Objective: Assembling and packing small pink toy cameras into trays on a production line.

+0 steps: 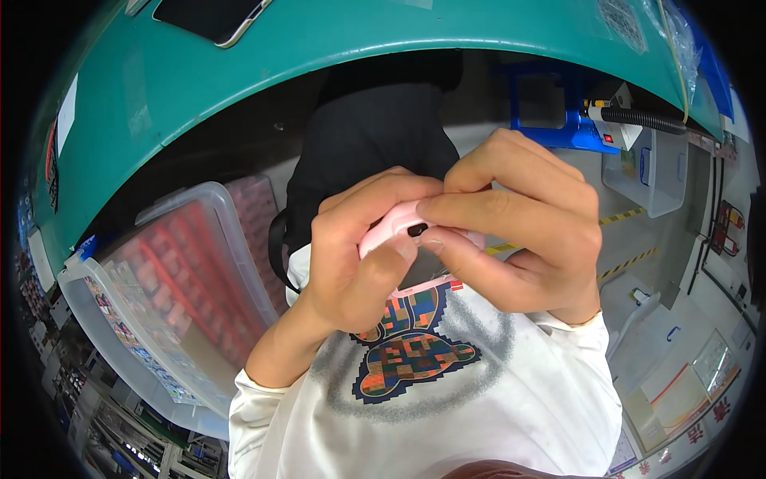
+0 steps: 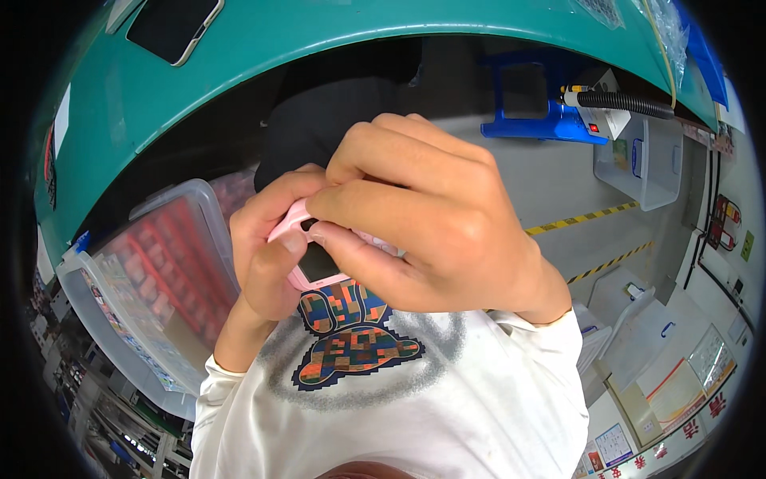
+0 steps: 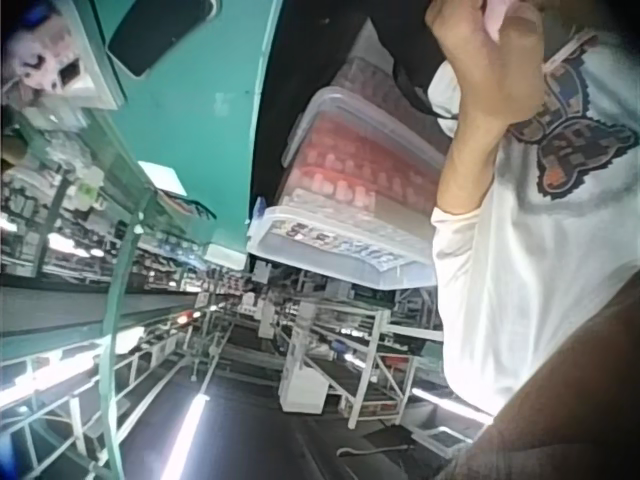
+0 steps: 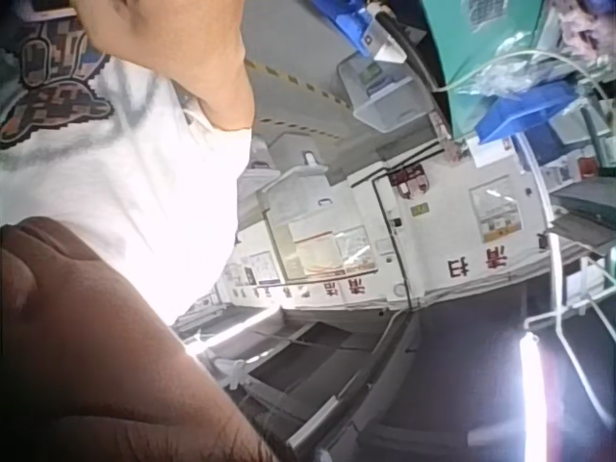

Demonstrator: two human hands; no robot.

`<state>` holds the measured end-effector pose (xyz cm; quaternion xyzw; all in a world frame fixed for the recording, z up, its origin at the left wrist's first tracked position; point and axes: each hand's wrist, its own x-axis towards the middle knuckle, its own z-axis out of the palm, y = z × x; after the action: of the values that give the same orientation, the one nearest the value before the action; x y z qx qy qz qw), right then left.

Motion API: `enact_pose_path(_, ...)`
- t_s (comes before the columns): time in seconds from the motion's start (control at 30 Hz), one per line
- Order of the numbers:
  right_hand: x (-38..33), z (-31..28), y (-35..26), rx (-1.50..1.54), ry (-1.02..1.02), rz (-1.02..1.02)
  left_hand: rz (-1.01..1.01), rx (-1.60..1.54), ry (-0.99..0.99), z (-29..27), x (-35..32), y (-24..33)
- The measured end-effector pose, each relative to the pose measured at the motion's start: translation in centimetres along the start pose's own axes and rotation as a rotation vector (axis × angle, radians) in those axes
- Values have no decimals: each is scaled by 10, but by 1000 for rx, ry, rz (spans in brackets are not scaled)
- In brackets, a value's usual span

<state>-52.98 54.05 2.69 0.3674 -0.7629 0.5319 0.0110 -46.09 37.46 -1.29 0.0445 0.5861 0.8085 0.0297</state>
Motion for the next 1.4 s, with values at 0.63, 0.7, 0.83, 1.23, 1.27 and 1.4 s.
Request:
enact_pose_path(0.63,24,14,23,256,-303,130,-90,179,-88,-33,1,7)
enact_pose_path(0.7,28,16,25,220,-285,85,-76,150,-71,-35,4,6)
enact_pose_path(0.83,34,23,19,277,-215,108,-60,25,11,-30,6,15)
enact_pose_path(1.23,35,19,22,367,-224,-37,-115,-63,-29,-28,-1,26)
enact_pose_path(1.27,36,17,23,362,-236,-77,-141,-81,-44,-29,-2,27)
enact_pose_path(1.4,41,10,24,342,-292,-162,-202,-157,-75,-26,-3,31)
